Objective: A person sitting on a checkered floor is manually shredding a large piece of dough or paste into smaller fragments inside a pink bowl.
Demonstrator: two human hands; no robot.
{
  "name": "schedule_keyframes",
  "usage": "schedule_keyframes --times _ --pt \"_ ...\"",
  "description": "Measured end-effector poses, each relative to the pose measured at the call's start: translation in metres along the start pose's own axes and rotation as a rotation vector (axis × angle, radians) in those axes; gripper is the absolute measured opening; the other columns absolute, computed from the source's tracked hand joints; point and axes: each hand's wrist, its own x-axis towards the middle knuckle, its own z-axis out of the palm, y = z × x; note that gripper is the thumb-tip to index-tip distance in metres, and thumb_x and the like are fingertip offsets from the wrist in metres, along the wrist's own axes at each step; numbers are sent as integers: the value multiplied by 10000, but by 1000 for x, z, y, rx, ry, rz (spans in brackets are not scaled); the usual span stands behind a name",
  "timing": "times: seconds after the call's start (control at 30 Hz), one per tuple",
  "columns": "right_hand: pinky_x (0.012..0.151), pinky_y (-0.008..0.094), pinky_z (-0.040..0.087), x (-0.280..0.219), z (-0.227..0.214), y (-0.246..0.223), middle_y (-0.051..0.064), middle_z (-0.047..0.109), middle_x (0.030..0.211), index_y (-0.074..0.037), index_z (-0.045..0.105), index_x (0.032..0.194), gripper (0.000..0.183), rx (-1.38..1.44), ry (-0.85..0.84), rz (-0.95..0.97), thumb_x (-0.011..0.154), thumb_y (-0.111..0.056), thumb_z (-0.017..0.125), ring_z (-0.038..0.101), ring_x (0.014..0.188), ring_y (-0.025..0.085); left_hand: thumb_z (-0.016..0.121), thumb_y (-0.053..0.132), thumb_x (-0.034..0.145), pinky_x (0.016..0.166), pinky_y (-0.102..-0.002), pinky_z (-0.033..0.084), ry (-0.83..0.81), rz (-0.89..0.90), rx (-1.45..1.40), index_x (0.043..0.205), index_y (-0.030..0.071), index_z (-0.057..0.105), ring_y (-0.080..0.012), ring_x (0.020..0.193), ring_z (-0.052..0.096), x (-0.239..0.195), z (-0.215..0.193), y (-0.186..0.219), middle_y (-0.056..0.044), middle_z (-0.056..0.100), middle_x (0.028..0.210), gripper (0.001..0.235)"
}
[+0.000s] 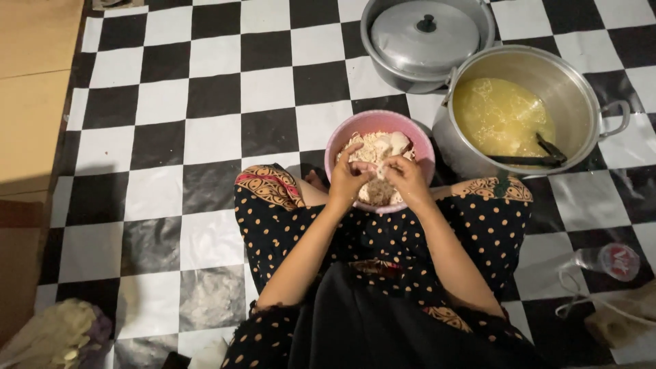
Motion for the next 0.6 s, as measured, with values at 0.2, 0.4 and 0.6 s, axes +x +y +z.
schedule_keyframes --times 0.2,0.4,0.6 --pt "789 375 549 11 7 -3 97 692 855 -93 657 1014 294 -70 33 -191 749 25 704 671 858 218 750 0 755 731 -237 560 47 27 141 1450 139 501 -130 751 666 -1 2 12 -85 742 851 752" --pt "738 267 547 12 6 -9 42 691 835 -127 673 992 238 127 138 46 786 -10 657 636 758 130 755 63 761 699 -208 551 22 23 213 1409 200 527 -106 698 670 1 2 6 -24 739 784 700" --pt "870 337 561 -4 -2 -33 139 715 1053 -60 709 1139 385 113 -53 4 771 48 679 674 942 177 760 81 787 777 -346 600 5 96 527 1459 204 477 -256 810 751 -8 4 51 -83 769 819 739"
